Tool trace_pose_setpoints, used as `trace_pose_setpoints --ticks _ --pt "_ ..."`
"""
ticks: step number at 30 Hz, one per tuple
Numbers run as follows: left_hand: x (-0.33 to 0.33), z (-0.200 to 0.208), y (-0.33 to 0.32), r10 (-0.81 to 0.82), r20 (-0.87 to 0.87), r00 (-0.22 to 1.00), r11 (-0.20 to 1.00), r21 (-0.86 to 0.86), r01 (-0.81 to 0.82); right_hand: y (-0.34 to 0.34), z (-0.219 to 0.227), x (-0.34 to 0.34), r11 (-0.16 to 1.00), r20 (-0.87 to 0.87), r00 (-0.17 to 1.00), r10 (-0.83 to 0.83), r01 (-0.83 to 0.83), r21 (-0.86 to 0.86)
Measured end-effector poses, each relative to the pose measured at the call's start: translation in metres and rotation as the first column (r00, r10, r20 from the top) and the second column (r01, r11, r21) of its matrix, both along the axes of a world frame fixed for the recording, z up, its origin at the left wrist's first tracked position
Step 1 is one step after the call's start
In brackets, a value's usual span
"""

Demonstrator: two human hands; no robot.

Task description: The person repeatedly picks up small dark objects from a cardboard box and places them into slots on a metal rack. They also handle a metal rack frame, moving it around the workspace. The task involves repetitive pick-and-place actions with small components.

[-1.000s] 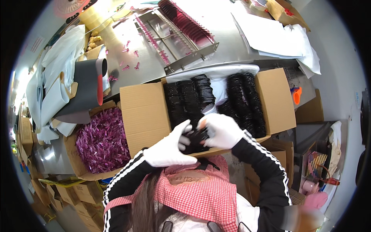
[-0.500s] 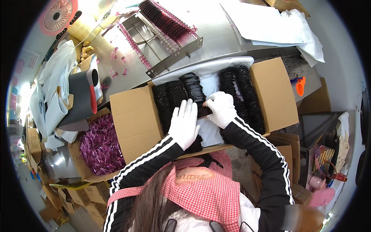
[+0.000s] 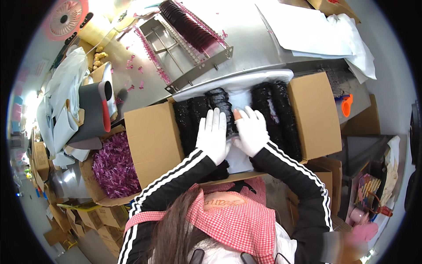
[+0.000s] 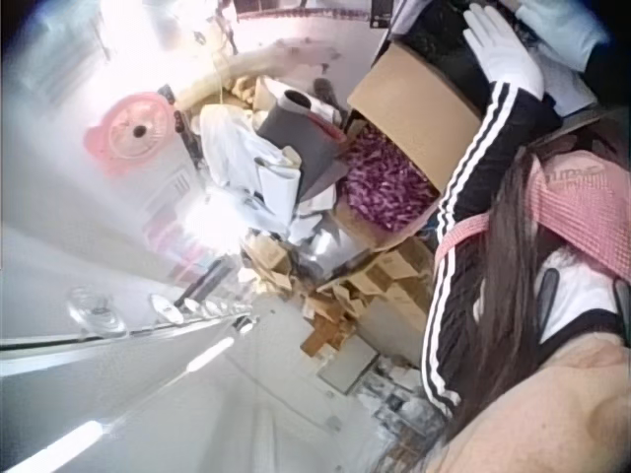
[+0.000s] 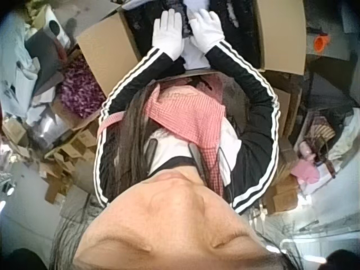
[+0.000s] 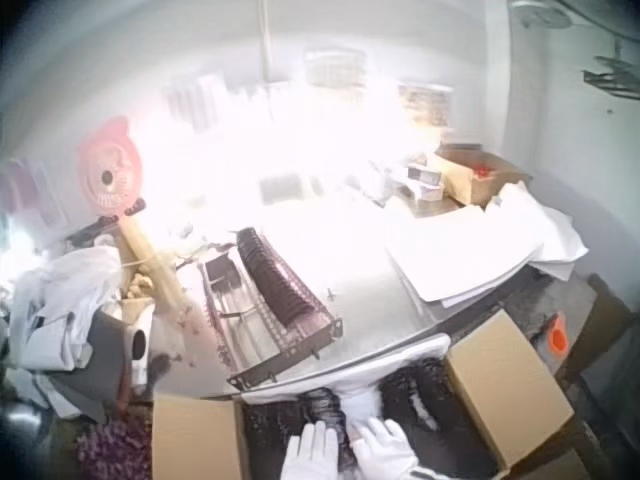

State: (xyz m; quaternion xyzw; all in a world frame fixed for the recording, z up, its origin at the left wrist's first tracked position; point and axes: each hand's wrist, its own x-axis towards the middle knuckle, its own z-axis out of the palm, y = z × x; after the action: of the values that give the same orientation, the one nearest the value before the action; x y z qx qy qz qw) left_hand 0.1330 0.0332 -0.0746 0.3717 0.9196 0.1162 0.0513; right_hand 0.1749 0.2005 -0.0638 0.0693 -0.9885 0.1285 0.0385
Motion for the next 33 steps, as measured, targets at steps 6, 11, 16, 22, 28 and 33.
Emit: trace_pose_setpoints --ticks 6,11,16,22,28,33 --pt "-0.102 0.108 -0.012 0.011 -0.173 0.985 0.907 0.417 0.064 0.021 0.064 -0.039 0.935 -0.293 0.947 0.130 -0.215 -0.283" --pt "-0.218 0.104 0.002 0.297 0.022 0.955 0.904 0.315 -0.288 -0.041 0.066 -0.126 0.866 -0.411 0.850 0.329 -0.445 -0.228" --pt "-0.254 0.126 0.047 0.323 0.114 0.939 0.941 0.063 -0.332 -0.055 0.042 -0.194 0.917 -0.193 0.905 0.380 -0.396 -0.052" --pt "-0.256 0.130 0.057 0.251 0.150 0.956 0.968 -0.067 -0.244 -0.060 0.036 -0.197 0.886 -0.331 0.852 0.405 -0.456 -0.090" --pt "-0.228 0.141 0.077 0.192 0.563 0.804 0.973 -0.002 -0.232 -0.057 0.068 -0.179 0.916 -0.055 0.916 0.396 -0.399 -0.043" --pt "-0.239 0.110 0.107 0.270 0.937 0.222 0.640 -0.002 -0.768 -0.056 0.022 -0.199 0.890 -0.098 0.926 0.365 -0.378 -0.254"
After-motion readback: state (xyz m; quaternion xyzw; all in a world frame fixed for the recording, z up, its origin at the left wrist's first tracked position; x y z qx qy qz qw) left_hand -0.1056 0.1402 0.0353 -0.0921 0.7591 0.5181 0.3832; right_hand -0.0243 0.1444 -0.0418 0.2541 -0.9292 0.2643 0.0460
